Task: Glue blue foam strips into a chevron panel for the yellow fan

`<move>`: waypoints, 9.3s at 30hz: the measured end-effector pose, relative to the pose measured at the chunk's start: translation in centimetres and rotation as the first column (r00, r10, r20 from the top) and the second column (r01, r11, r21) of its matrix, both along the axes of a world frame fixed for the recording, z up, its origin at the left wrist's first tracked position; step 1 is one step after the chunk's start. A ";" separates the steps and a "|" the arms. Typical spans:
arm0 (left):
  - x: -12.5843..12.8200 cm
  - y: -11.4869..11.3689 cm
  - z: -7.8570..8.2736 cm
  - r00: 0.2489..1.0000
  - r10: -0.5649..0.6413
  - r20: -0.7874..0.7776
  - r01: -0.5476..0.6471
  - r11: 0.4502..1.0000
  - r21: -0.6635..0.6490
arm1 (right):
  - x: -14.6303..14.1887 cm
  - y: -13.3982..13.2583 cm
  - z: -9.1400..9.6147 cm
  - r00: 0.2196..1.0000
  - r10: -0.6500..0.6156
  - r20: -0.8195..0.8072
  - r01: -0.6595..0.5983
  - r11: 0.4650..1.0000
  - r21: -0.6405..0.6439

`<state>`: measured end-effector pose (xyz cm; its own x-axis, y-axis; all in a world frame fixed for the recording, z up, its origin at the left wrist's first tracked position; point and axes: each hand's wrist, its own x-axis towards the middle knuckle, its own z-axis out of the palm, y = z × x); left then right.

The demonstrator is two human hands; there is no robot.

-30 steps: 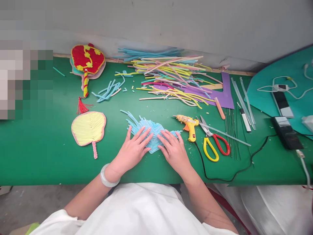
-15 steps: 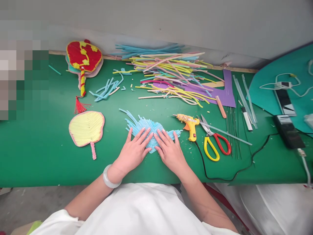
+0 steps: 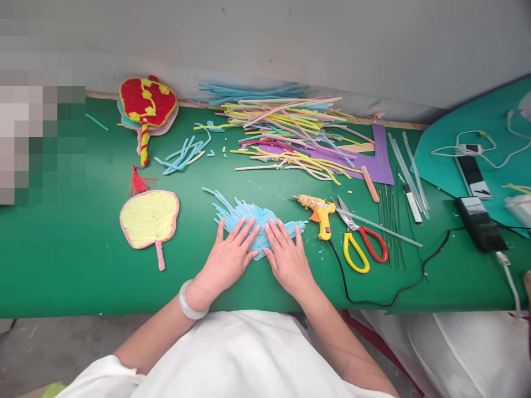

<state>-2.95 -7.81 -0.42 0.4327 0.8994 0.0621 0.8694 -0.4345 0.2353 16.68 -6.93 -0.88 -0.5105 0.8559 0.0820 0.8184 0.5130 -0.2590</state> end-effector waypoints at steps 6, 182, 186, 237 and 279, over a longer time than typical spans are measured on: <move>-0.1 0.1 0.1 0.999 0.013 0.051 -0.012 1.000 -0.020 | -0.3 0.4 -0.2 1.000 0.008 0.003 -0.008 1.000 -0.015; -0.5 -3.6 0.1 0.966 -0.135 0.219 0.106 0.985 0.138 | 0.5 1.8 1.2 0.640 -0.606 -0.473 0.547 0.791 -0.273; -0.4 -3.6 -0.1 0.961 -0.135 0.242 0.099 0.983 0.155 | -0.7 1.9 1.8 0.938 -0.121 -0.326 0.146 0.988 0.054; -7.0 -2.1 -1.6 0.527 0.558 0.641 -0.801 0.579 0.154 | 3.8 -2.5 -1.8 0.263 -0.433 -0.862 0.598 0.774 -0.206; 1.0 -5.7 -0.7 0.984 -0.015 0.177 -0.022 0.978 0.208 | 4.4 -2.2 -1.3 0.490 -0.518 -0.701 0.650 0.753 -0.102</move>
